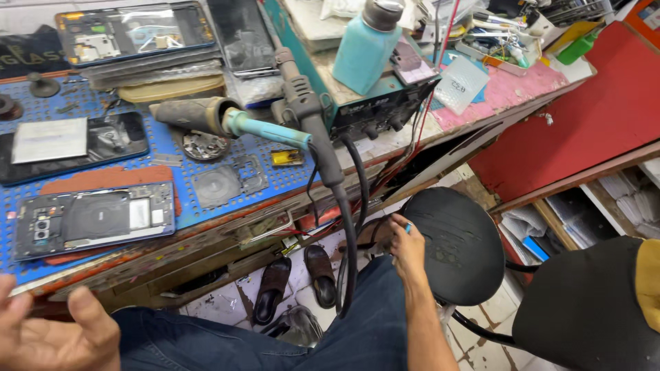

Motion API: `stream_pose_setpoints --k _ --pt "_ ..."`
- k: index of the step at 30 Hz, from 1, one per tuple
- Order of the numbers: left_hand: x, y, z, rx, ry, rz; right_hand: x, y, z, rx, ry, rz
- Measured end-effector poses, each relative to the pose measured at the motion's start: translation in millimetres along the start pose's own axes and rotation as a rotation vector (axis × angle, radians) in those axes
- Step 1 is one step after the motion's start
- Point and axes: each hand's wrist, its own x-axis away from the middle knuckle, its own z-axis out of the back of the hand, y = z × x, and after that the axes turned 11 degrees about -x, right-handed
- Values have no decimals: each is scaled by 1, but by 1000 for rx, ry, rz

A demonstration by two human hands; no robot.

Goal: The person uses a precision screwdriver to remove screws from the back of a smartphone. They then lift the back cover, set it aside, and continue to unscrew internal components on the motherboard.

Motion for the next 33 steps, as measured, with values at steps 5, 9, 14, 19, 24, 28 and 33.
stream_pose_setpoints --k 5,9,14,19,24,28,33 --pt "110 57 -20 5 -160 177 -83 40 -26 247 -55 319" --pt "158 102 -23 33 -409 317 -112 62 -32 396 -26 513" --pt "164 110 -27 53 -760 410 -78 107 -14 433 -21 444" --pt "170 91 -47 5 -1100 498 -29 167 -3 264 25 -82" --pt "184 77 -64 -95 -1471 623 20 195 -18 665 -204 103" --pt "190 76 -62 -54 -1398 490 59 202 -44 953 -469 -168" --pt "193 75 -56 -43 -1371 460 91 208 -85 983 -709 441"
